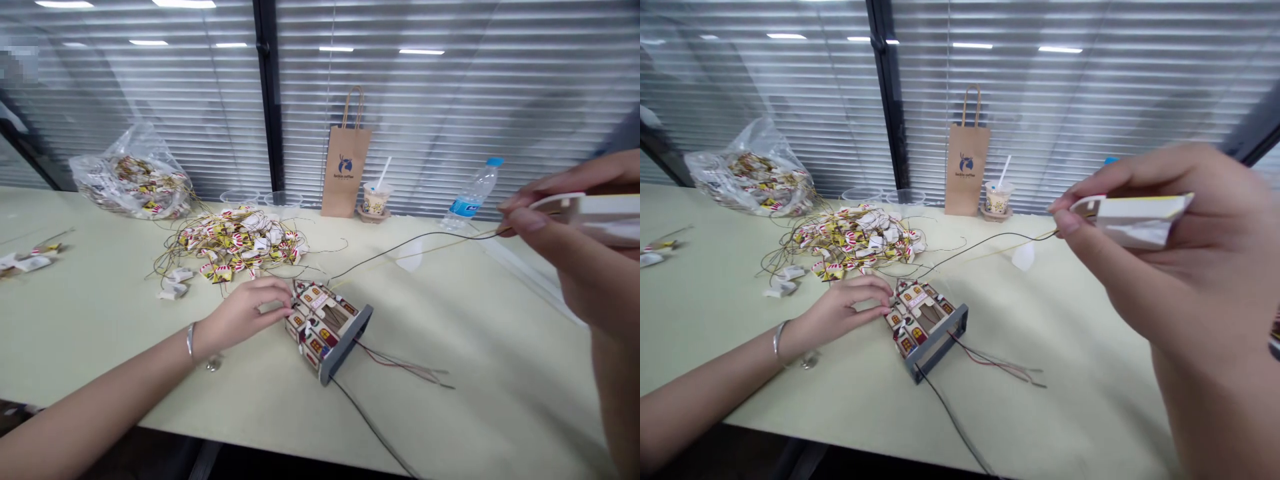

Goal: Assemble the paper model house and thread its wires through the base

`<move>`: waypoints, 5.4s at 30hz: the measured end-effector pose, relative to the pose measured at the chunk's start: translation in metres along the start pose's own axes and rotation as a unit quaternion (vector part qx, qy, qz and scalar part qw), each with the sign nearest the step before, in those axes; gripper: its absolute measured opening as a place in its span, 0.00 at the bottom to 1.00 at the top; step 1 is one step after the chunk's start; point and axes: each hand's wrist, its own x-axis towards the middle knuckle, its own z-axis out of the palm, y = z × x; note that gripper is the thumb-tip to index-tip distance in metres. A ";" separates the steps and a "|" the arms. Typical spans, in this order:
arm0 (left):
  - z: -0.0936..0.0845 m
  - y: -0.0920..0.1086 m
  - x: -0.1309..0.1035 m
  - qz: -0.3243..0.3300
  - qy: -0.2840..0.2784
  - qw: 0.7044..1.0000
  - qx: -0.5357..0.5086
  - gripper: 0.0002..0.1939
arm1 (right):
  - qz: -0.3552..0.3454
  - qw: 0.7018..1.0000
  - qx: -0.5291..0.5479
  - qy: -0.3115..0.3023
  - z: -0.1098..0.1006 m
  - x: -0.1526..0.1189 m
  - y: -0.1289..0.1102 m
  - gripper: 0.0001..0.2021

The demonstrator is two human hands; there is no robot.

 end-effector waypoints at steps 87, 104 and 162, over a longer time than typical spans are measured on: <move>-0.014 -0.007 -0.005 -0.022 -0.078 0.983 0.167 0.16 | 0.319 0.775 0.416 -0.353 0.121 -0.121 -0.011 0.08; -0.017 -0.010 -0.001 -0.149 -0.025 0.986 0.073 0.12 | 0.329 0.776 0.409 -0.351 0.125 -0.119 -0.010 0.10; -0.009 -0.008 -0.024 0.058 -0.009 0.977 0.203 0.13 | 0.260 0.816 0.382 -0.347 0.127 -0.121 -0.010 0.05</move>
